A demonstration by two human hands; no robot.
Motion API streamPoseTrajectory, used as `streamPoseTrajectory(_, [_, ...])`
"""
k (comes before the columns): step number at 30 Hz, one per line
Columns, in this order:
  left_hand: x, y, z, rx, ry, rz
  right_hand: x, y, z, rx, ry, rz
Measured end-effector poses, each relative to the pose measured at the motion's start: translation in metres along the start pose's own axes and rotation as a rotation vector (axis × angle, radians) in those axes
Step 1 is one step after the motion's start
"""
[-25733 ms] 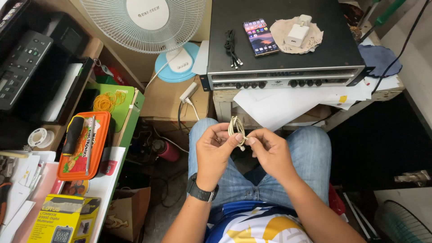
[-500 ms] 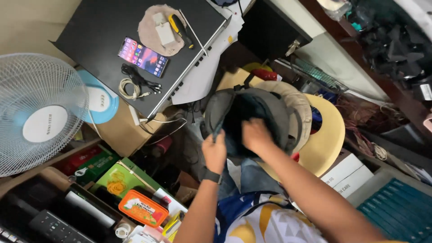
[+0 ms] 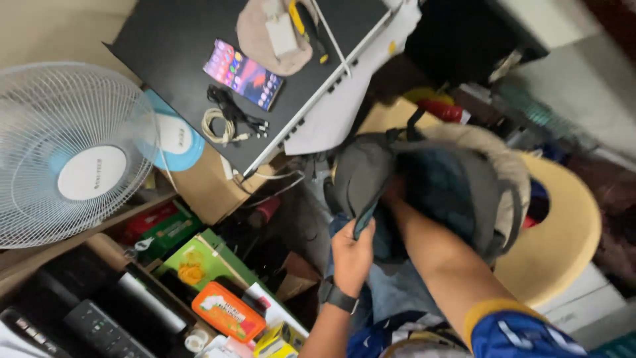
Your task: Coiling power cables and packing electronic components and accessories into a backpack.
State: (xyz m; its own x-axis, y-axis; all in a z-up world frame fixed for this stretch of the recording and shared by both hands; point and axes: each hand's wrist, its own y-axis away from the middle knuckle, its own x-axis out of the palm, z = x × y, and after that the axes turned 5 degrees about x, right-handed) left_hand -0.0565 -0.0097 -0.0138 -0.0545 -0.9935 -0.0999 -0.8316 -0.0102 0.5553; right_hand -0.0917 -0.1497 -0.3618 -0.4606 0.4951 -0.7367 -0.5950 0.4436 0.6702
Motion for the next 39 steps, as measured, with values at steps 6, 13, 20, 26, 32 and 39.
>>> streamPoseTrajectory(6, [0.0,-0.01,0.017,0.139,-0.114,0.024,-0.126,0.057,-0.007,0.192,-0.288,-0.006])
streamPoseTrajectory(13, [-0.004,-0.018,-0.004,-0.013,-0.242,0.091,-0.371,0.234,0.02,-0.1,-0.391,0.085])
streamPoseTrajectory(20, [0.0,-0.003,-0.009,0.007,-0.366,0.379,-0.568,0.261,0.102,-0.181,-1.235,0.093])
streamPoseTrajectory(26, [0.011,-0.008,0.02,0.032,-0.487,0.42,-0.599,0.137,0.317,-0.277,-1.872,0.206])
streamPoseTrajectory(32, [-0.01,-0.021,-0.068,-0.387,-0.604,0.777,-0.558,0.008,0.445,-0.117,-1.825,0.076])
streamPoseTrajectory(39, [-0.026,-0.031,-0.058,-0.447,-0.531,0.735,-0.522,-0.069,0.425,0.006,-0.987,-0.141])
